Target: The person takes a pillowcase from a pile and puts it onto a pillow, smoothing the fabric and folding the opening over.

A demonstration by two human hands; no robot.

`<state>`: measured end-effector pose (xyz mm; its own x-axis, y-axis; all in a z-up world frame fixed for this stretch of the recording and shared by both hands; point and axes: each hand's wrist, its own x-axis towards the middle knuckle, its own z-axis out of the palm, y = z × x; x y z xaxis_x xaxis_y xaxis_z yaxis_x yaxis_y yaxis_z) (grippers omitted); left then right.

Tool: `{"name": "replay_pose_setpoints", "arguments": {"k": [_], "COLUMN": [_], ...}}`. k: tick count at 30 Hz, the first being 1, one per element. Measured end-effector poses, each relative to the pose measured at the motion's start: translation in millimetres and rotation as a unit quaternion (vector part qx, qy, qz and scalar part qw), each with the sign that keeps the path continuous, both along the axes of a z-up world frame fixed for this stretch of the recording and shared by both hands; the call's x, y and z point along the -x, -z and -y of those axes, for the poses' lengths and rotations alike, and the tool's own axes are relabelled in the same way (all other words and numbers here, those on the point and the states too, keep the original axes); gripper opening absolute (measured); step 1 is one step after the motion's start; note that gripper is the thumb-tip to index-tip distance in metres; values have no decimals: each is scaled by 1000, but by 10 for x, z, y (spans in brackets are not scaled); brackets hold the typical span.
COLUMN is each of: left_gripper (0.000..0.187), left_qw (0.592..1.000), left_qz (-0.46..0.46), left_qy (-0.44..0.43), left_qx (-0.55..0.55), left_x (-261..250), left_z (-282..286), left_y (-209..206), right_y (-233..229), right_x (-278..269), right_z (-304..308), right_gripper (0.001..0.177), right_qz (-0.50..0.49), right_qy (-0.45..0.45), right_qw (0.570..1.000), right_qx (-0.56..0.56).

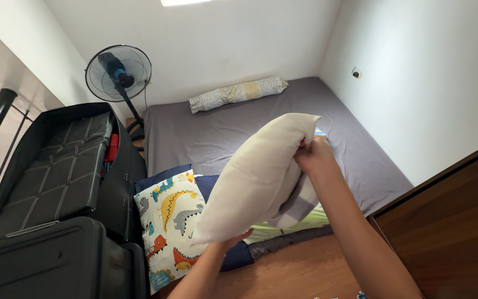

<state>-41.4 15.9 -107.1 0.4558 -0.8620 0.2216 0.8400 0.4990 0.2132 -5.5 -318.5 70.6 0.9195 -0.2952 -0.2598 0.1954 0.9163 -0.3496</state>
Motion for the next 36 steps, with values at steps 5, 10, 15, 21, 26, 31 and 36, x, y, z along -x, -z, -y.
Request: {"name": "replay_pose_setpoints", "arguments": {"k": [5, 10, 15, 21, 26, 31, 36], "left_gripper": [38, 30, 31, 46, 26, 33, 44], "left_qw": [885, 880, 636, 362, 312, 344, 502], "left_qz": [-41, 17, 455, 765, 829, 827, 747], "left_qy": [-126, -166, -373, -254, -193, -381, -29], "left_qx": [-445, -444, -499, -468, -422, -228, -434], "left_x": [-328, -331, 255, 256, 248, 352, 231], "left_z": [454, 714, 836, 868, 996, 797, 557], "left_y": [-145, -96, -582, -1100, -1009, -1654, -2268], "right_y": [-268, -644, -1159, -1518, -1502, -1235, -183], "right_x": [230, 357, 667, 1015, 1096, 1208, 1074], "right_z": [129, 327, 263, 175, 490, 910, 1500], "right_gripper": [22, 26, 26, 31, 26, 28, 29], "right_qz": [-33, -17, -23, 0, -37, -17, -65], "right_qy": [76, 92, 120, 146, 182, 193, 162], "right_qw": [995, 988, 986, 975, 945, 956, 983], "right_qx": [-54, -119, -111, -170, -269, -221, -51]}}
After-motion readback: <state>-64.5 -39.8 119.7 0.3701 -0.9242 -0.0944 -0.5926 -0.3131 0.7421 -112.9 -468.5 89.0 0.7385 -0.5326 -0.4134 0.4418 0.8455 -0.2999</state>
